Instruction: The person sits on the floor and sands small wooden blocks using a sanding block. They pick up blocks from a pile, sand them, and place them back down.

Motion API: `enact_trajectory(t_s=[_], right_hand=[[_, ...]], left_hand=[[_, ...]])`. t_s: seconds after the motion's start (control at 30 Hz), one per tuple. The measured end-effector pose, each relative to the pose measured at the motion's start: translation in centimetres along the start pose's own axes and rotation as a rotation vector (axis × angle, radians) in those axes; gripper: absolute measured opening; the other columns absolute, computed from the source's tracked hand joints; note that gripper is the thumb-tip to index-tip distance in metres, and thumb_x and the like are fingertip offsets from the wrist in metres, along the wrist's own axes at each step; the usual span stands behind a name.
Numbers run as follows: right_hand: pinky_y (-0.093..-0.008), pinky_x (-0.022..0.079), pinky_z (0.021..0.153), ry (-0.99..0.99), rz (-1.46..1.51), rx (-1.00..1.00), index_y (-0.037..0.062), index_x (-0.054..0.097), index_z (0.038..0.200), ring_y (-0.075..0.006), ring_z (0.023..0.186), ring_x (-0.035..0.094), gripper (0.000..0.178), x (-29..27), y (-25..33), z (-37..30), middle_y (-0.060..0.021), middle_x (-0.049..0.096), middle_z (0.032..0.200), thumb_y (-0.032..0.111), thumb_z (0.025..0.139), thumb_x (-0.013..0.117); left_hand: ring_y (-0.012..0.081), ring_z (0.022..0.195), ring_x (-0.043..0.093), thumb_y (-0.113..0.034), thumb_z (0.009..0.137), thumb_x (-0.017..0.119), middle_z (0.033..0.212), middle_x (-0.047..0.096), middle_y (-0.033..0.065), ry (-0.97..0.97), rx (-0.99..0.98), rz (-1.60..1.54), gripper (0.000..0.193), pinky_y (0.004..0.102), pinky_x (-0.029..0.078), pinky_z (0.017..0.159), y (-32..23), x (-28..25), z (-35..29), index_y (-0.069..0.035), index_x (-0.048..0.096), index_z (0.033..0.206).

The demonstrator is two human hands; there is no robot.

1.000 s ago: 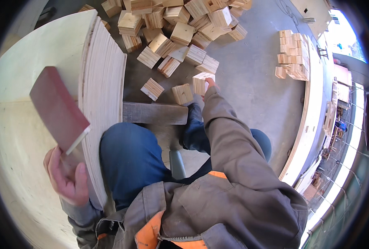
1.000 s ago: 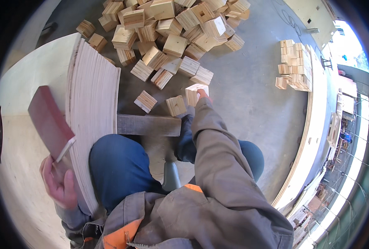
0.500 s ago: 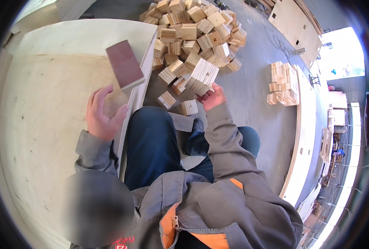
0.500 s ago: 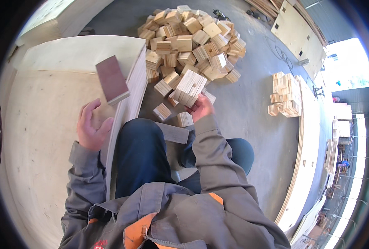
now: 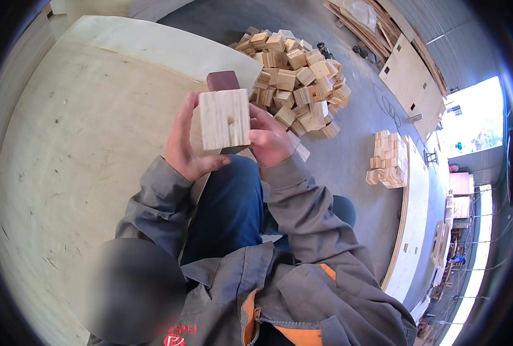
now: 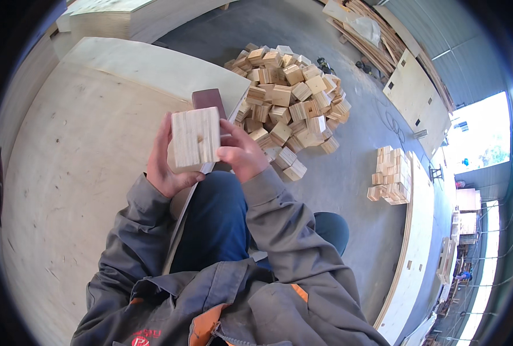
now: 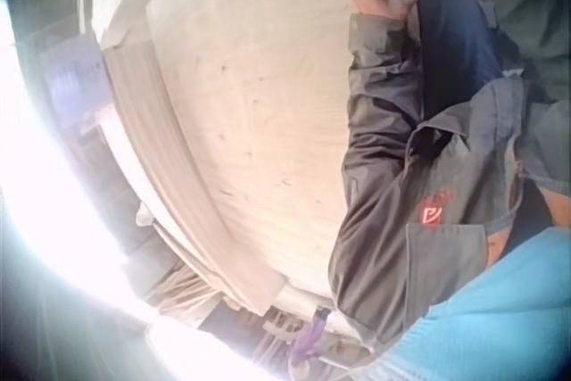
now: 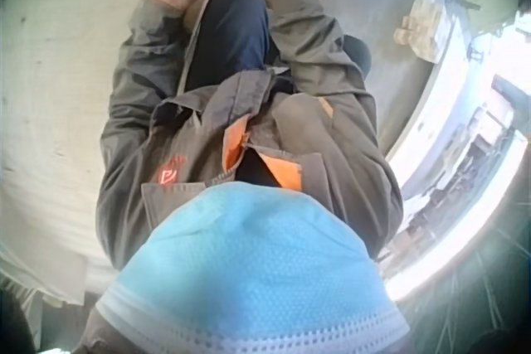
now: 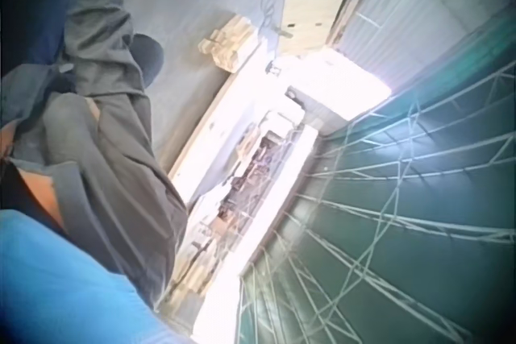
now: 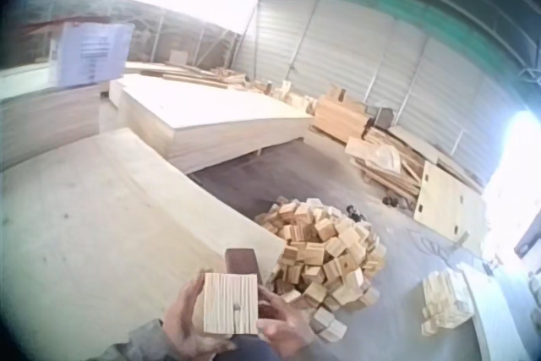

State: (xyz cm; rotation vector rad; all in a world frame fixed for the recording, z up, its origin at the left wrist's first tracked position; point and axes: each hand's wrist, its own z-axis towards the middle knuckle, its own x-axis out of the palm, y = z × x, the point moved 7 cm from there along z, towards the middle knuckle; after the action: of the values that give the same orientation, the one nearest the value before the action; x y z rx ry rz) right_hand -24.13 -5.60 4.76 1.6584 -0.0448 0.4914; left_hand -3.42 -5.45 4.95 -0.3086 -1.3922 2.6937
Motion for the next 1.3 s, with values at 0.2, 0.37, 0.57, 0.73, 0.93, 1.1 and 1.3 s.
enact_trajectory(t_s=[0.2, 0.37, 0.57, 0.73, 0.93, 1.1, 1.3], right_hand=[[-0.0442, 0.056, 0.112, -0.109, -0.272, 0.037, -0.0059, 0.045, 0.168, -0.0281, 0.131, 0.067, 0.101, 2.6, 1.5, 1.0, -0.0231, 0.065, 0.146, 0.040, 0.091, 0.093], [-0.0457, 0.061, 0.106, -0.401, -0.741, -0.163, -0.0069, 0.053, 0.159, -0.0303, 0.125, 0.072, 0.095, -1.0, 3.4, 2.3, -0.0266, 0.066, 0.148, 0.043, 0.090, 0.095], [-0.0472, 0.051, 0.121, -0.418, -1.176, -0.145, -0.0033, 0.055, 0.158, -0.0415, 0.143, 0.061, 0.094, -1.5, 1.8, 4.5, -0.0288, 0.062, 0.153, 0.037, 0.084, 0.096], [-0.0469, 0.047, 0.126, -0.343, -1.277, -0.187, -0.0021, 0.054, 0.159, -0.0414, 0.150, 0.055, 0.099, 0.1, -0.1, 4.8, -0.0268, 0.060, 0.156, 0.033, 0.079, 0.099], [-0.0499, 0.045, 0.128, -0.324, -1.316, -0.131, -0.0015, 0.051, 0.162, -0.0422, 0.152, 0.053, 0.103, 0.1, -0.5, 5.9, -0.0288, 0.059, 0.158, 0.031, 0.077, 0.100], [-0.0448, 0.050, 0.123, -0.356, -1.074, -0.035, -0.0034, 0.047, 0.166, -0.0341, 0.146, 0.062, 0.102, -1.7, 1.7, 4.2, -0.0283, 0.059, 0.160, 0.018, 0.078, 0.094], [-0.0463, 0.053, 0.117, -0.273, -0.761, -0.242, -0.0024, 0.056, 0.159, -0.0387, 0.138, 0.066, 0.082, 2.1, 6.5, 0.4, -0.0287, 0.064, 0.152, 0.012, 0.082, 0.083]], left_hand=[[0.0300, 0.146, 0.061, -0.012, 0.075, 0.099, 0.158, 0.059, 0.0203, -0.121, -0.134, -0.237, 0.120, 0.0447, 0.049, 0.123, 1.6, -1.7, -0.3, 0.005, 0.026, 0.170], [0.0306, 0.134, 0.067, -0.008, 0.071, 0.099, 0.141, 0.068, 0.0169, -0.299, -0.188, 0.034, 0.099, 0.0426, 0.053, 0.114, 1.1, -3.3, 0.8, 0.002, 0.047, 0.154], [0.0283, 0.132, 0.070, -0.008, 0.076, 0.099, 0.144, 0.067, 0.0188, -0.325, -0.202, 0.247, 0.098, 0.0412, 0.058, 0.110, 2.9, -3.1, 1.0, 0.004, 0.046, 0.157], [0.0338, 0.137, 0.067, -0.018, 0.077, 0.100, 0.138, 0.068, 0.0221, -0.478, -0.242, 0.000, 0.106, 0.0431, 0.056, 0.113, 2.6, -1.9, 0.7, 0.010, 0.040, 0.160], [0.0347, 0.136, 0.070, -0.019, 0.080, 0.103, 0.147, 0.064, 0.0260, -0.391, -0.204, 0.117, 0.116, 0.0447, 0.057, 0.112, 4.3, -2.8, 0.4, 0.014, 0.030, 0.164], [0.0348, 0.136, 0.069, -0.022, 0.079, 0.104, 0.147, 0.064, 0.0257, -0.353, -0.229, 0.062, 0.116, 0.0455, 0.057, 0.112, 5.3, -2.8, 0.3, 0.013, 0.032, 0.164], [0.0465, 0.142, 0.060, -0.018, 0.069, 0.106, 0.150, 0.059, 0.0309, -0.203, -0.244, 0.244, 0.128, 0.0498, 0.052, 0.119, 3.6, -1.1, 0.5, 0.009, 0.030, 0.169]])
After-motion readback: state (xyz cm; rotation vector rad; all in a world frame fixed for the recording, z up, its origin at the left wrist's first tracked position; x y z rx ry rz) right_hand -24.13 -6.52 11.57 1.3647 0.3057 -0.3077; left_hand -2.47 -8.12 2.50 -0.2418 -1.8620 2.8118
